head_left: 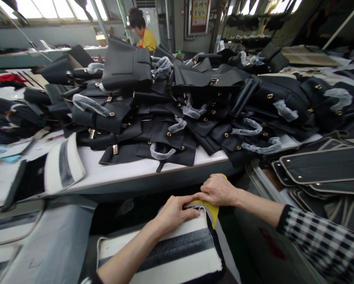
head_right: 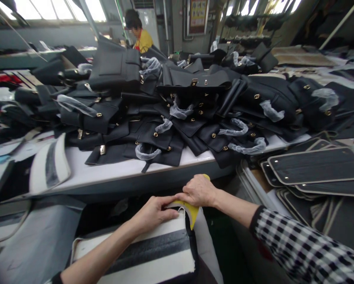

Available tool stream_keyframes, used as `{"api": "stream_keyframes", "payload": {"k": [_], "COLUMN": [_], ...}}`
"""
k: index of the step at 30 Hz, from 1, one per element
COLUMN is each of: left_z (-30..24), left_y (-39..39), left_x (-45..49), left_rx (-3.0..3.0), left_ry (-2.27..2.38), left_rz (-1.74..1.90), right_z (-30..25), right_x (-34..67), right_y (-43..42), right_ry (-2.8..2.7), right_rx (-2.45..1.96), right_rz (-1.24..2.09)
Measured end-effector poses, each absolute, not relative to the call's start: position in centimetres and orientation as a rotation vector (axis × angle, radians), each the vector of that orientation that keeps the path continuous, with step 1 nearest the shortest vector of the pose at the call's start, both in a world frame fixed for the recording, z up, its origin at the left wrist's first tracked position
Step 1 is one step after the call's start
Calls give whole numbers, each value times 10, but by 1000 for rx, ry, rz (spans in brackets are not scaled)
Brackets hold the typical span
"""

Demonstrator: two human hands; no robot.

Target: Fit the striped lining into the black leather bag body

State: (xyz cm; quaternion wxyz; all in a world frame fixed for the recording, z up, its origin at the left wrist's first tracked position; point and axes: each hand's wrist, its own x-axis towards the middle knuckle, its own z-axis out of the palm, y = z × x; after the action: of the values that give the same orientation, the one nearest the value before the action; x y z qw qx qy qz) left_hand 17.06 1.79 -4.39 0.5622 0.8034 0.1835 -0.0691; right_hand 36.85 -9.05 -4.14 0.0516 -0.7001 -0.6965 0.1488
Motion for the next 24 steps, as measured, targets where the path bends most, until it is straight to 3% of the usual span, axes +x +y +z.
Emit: {"api": "stream_keyframes", "payload": {"k": [7, 24], "left_z": [-43, -41], "left_y": [18, 7], "left_x": [170, 170], "left_rx": [1970, 2168], "left_ry": [447, 369], "left_rz": [-196, -188], "right_z": [-40, -50], "right_x": [368, 345], "right_y": [-89, -106], "right_ry": [-2334, -2182], "right_rx": [-2084, -2346], "right_rz": [238, 321]}}
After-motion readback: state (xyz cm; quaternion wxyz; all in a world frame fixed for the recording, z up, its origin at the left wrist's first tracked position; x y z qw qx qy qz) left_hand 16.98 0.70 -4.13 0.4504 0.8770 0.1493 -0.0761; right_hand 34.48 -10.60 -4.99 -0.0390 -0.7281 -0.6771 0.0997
